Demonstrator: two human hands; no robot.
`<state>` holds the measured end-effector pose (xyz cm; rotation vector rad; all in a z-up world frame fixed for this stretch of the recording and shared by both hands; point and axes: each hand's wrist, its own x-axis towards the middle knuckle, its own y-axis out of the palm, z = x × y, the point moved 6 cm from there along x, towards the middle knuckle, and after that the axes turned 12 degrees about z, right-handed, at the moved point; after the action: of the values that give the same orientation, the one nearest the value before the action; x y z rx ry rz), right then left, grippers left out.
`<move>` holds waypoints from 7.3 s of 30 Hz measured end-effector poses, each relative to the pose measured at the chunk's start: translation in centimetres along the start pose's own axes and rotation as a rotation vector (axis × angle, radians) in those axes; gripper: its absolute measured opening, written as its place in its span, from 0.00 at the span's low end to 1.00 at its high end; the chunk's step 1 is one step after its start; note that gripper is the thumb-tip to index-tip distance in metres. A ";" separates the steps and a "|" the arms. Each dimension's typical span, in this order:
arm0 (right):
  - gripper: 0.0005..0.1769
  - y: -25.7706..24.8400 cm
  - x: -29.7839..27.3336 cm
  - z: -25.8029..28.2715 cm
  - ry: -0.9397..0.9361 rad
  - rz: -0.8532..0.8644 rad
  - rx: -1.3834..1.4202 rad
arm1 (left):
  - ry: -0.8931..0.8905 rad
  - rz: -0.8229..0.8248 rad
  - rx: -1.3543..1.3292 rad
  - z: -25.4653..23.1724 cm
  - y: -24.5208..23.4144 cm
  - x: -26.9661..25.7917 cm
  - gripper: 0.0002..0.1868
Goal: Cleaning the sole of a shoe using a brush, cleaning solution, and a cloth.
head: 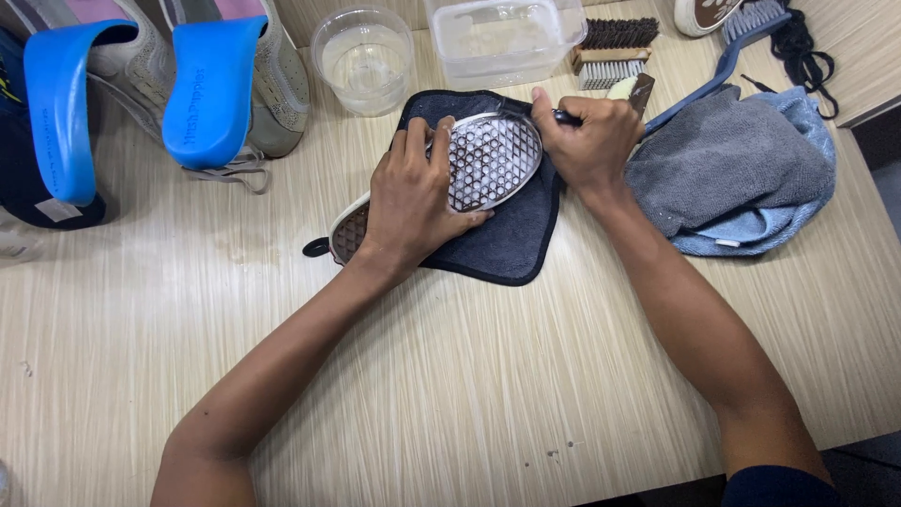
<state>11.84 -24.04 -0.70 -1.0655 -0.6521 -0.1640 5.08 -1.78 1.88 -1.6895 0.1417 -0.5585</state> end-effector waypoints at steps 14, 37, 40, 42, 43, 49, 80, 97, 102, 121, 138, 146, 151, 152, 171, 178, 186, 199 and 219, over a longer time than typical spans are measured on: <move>0.36 -1.5 -1.0 2.0 -0.020 0.127 0.096 | -0.002 0.141 -0.342 1.1 -2.4 0.6 0.57; 0.29 -2.1 -2.2 0.9 -0.107 0.150 0.038 | 0.119 0.388 -0.497 3.4 -1.4 1.0 0.65; 0.29 -2.2 -2.5 4.0 -0.162 0.162 0.035 | 0.122 0.358 -0.464 3.7 -0.7 1.1 0.64; 0.29 -1.9 -2.6 4.9 -0.156 0.166 0.060 | 0.122 0.349 -0.467 3.6 -0.7 1.1 0.64; 0.29 -1.6 -2.6 5.4 -0.144 0.163 0.091 | 0.128 0.346 -0.462 3.7 -0.8 1.1 0.63; 0.28 -1.1 -2.9 2.1 -0.140 0.179 0.055 | 0.114 0.367 -0.456 3.6 -1.1 1.0 0.63; 0.16 -2.4 -2.6 -2.3 -0.237 -0.039 -0.140 | 0.169 0.323 -0.591 3.5 -2.3 0.9 0.59; 0.22 -1.1 -2.0 -0.1 -0.410 0.027 0.061 | 0.214 0.576 -0.734 5.9 -4.9 1.3 0.65; 0.24 -0.8 -2.3 -0.1 -0.413 0.033 0.131 | 0.224 0.587 -0.739 5.9 -4.5 1.2 0.64; 0.24 1.6 -2.2 1.1 -0.524 0.187 0.315 | 0.229 0.640 -0.742 5.6 -4.7 1.1 0.62; 0.23 1.3 -1.0 0.3 -0.561 0.206 0.330 | 0.232 0.645 -0.719 5.5 -4.9 0.8 0.62; 0.16 1.4 -1.3 0.2 -0.526 0.163 0.169 | 0.343 0.582 -0.501 7.1 -0.9 0.5 0.64; 0.16 1.9 -1.7 1.7 -0.604 0.199 0.308 | 0.316 0.620 -0.512 7.3 -1.0 0.5 0.64; 0.16 1.5 -1.5 1.6 -0.601 0.204 0.306 | 0.318 0.621 -0.517 7.1 -1.1 0.4 0.64; 0.19 0.6 -0.5 1.0 -0.510 0.189 0.386 | 0.386 0.605 -0.486 4.3 -1.3 0.4 0.61; 0.20 0.4 -0.7 2.7 -0.588 0.188 0.389 | 0.492 0.611 -0.548 3.1 -0.8 0.3 0.61; 0.18 1.7 -1.0 1.4 -0.525 0.349 0.438 | 0.464 0.666 -0.526 2.1 -0.8 0.4 0.59; 0.21 0.8 -1.0 2.3 -0.504 0.519 0.484 | 0.429 0.691 -0.537 2.2 -0.7 0.6 0.61; 0.28 2.3 -1.5 0.2 -0.413 0.380 0.439 | 0.434 0.668 -0.496 2.4 -0.4 0.5 0.61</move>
<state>11.49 -23.01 -3.25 -0.7789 -0.7946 0.5216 6.49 0.24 2.18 -1.8216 1.1918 -0.3824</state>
